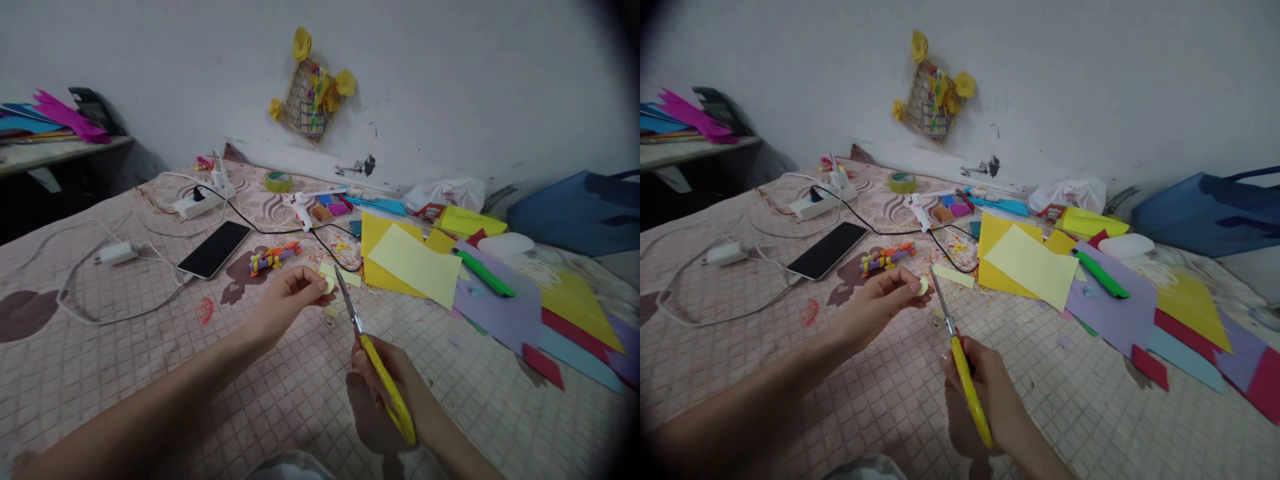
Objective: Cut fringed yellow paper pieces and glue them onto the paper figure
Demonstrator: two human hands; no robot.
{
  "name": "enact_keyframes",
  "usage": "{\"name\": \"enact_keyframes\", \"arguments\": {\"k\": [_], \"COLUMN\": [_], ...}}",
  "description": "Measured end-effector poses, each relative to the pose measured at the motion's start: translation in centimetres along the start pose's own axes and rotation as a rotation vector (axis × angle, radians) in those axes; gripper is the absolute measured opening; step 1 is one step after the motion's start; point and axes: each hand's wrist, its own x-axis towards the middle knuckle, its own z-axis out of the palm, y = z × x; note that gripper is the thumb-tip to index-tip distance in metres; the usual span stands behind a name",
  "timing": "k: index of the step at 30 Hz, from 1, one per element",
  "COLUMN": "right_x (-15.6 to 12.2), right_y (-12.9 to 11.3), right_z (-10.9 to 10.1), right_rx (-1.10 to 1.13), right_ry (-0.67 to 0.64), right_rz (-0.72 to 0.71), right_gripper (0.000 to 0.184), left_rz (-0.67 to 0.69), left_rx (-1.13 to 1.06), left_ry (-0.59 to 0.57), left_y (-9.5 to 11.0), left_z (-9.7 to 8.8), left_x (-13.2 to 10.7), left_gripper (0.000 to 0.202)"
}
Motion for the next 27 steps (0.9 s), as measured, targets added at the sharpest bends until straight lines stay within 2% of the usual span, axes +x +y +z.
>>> {"name": "enact_keyframes", "arguments": {"k": [5,8,12,16,19,22,27], "right_x": [0.3,0.4,0.7,0.9,1.0,0.9,0.7], "right_y": [0.7,0.8,0.3,0.1,0.3,0.2,-0.7], "right_z": [-0.3,-0.5,-0.8,-1.1,-1.2,-1.2,-1.1], "right_rx": [0.188,0.255,0.234,0.215,0.231,0.218,0.182], "right_ry": [-0.013,-0.007,0.055,0.115,0.084,0.027,0.034], "right_rz": [0.096,0.082,0.004,-0.024,-0.034,-0.049,-0.054], "right_gripper": [0.051,0.053,0.041,0.029,0.027,0.021,0.015], "left_rz": [-0.068,-0.079,-0.093,-0.148,-0.161,-0.130,-0.129], "left_rx": [0.107,0.141,0.226,0.306,0.357,0.420,0.458], "left_ry": [-0.083,-0.120,-0.197,-0.370,-0.473,-0.501,-0.498], "left_y": [0.4,0.4,0.2,-0.5,-1.1,-1.5,-1.9], "left_z": [0.4,0.5,0.4,0.5,0.7,0.9,0.9], "left_x": [-0.4,-0.5,-0.5,-0.8,-1.1,-1.4,-1.3], "left_gripper": [0.014,0.015,0.017,0.017,0.015,0.012,0.012]}}
